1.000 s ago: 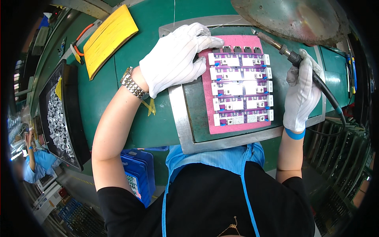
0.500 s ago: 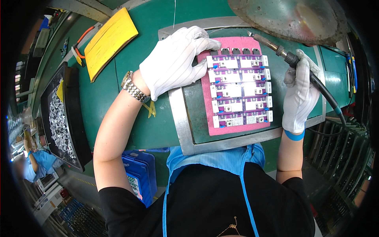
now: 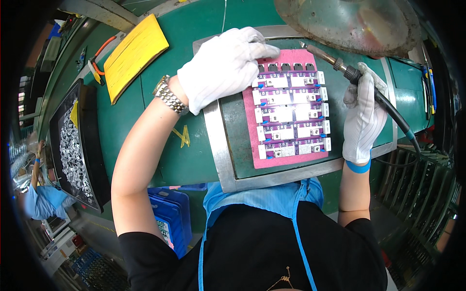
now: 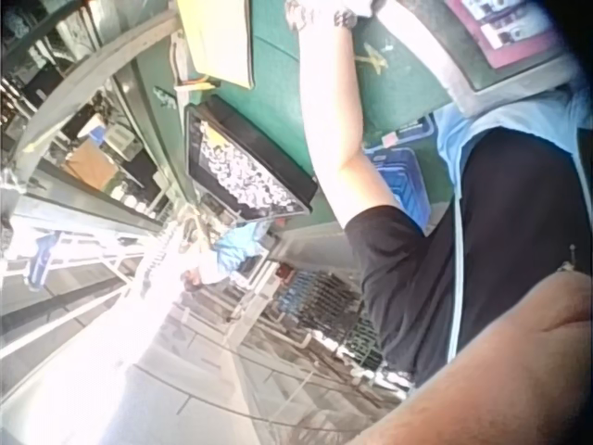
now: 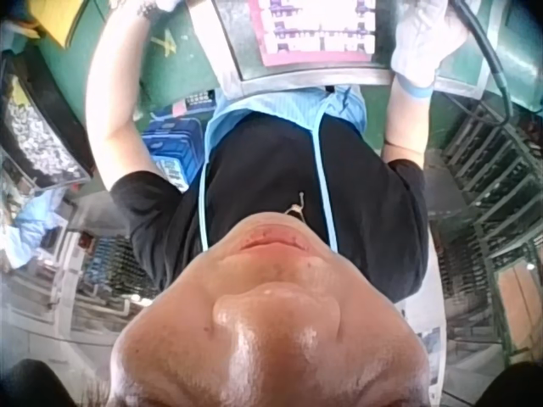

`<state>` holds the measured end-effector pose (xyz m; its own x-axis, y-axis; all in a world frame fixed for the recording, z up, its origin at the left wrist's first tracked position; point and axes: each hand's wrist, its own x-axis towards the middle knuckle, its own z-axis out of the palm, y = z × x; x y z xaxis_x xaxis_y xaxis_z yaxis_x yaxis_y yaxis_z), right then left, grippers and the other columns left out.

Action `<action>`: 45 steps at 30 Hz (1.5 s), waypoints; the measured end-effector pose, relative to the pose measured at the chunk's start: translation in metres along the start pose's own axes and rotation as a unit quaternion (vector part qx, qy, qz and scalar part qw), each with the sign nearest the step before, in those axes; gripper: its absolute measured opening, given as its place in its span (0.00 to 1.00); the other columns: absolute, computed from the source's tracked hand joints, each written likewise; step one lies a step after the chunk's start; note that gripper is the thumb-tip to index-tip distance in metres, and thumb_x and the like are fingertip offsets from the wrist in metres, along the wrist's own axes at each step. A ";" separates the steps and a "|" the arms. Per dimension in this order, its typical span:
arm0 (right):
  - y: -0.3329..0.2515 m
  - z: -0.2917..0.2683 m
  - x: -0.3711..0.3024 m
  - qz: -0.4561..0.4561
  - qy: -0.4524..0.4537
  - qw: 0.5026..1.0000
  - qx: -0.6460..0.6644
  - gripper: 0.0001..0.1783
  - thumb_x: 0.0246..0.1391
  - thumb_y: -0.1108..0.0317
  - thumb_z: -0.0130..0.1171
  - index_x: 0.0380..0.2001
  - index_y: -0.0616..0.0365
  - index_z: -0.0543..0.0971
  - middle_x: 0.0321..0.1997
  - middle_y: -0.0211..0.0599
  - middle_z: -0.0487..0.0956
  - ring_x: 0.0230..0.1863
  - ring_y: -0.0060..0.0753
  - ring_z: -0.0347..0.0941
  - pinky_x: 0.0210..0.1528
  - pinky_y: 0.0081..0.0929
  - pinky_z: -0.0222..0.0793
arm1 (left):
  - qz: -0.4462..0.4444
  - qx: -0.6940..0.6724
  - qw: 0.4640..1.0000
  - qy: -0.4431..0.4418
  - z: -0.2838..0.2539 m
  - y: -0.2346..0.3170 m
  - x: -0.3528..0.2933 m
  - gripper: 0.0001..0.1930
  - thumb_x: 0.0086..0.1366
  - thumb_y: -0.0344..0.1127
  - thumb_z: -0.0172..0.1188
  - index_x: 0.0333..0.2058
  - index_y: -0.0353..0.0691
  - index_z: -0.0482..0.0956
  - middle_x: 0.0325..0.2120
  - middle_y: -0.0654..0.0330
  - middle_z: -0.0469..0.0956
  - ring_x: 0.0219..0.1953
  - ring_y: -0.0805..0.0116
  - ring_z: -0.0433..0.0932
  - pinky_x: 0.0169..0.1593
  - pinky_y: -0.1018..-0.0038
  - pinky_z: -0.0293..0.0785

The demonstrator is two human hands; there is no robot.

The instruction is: The person solders electronic components onto printed circuit boards using a soldering iron and solder wire.

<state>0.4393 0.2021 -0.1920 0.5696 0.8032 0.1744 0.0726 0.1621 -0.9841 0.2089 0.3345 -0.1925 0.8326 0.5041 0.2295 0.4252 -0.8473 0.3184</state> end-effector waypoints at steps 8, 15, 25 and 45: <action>-0.002 0.000 -0.003 -0.003 0.004 1.000 -0.013 0.16 0.63 0.63 0.59 0.49 0.60 0.77 0.36 0.30 0.76 0.31 0.15 0.68 0.29 0.14 0.64 | 0.023 0.020 1.000 0.001 0.008 0.002 -0.007 0.19 0.57 0.29 0.48 0.47 0.48 0.79 0.43 0.55 0.74 0.49 0.56 0.73 0.56 0.64 0.69; -0.004 -0.003 -0.003 0.004 -0.007 1.000 -0.010 0.16 0.63 0.63 0.59 0.49 0.60 0.76 0.36 0.30 0.76 0.31 0.15 0.69 0.29 0.14 0.64 | 0.004 0.028 1.000 0.007 0.007 0.006 -0.002 0.17 0.58 0.30 0.50 0.46 0.47 0.79 0.42 0.56 0.75 0.48 0.57 0.74 0.53 0.65 0.71; -0.003 0.000 -0.002 0.005 0.017 1.000 0.013 0.16 0.63 0.63 0.59 0.49 0.60 0.76 0.35 0.31 0.75 0.29 0.15 0.67 0.28 0.15 0.63 | 0.008 0.015 1.000 0.012 0.007 0.008 0.020 0.13 0.63 0.36 0.54 0.42 0.41 0.82 0.39 0.55 0.80 0.45 0.56 0.76 0.48 0.65 0.74; -0.006 0.005 0.009 -0.020 0.016 0.999 -0.034 0.14 0.64 0.63 0.56 0.49 0.60 0.76 0.33 0.28 0.73 0.26 0.13 0.64 0.27 0.14 0.60 | -0.041 -0.013 0.999 -0.027 0.001 0.011 0.035 0.11 0.64 0.35 0.52 0.40 0.46 0.84 0.36 0.54 0.79 0.43 0.53 0.77 0.46 0.63 0.76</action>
<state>0.4397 0.2117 -0.1841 0.5913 0.7779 0.2129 0.1498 0.1534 -0.9767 0.2433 0.3426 -0.1815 0.8139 0.5609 0.1514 0.4835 -0.7985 0.3587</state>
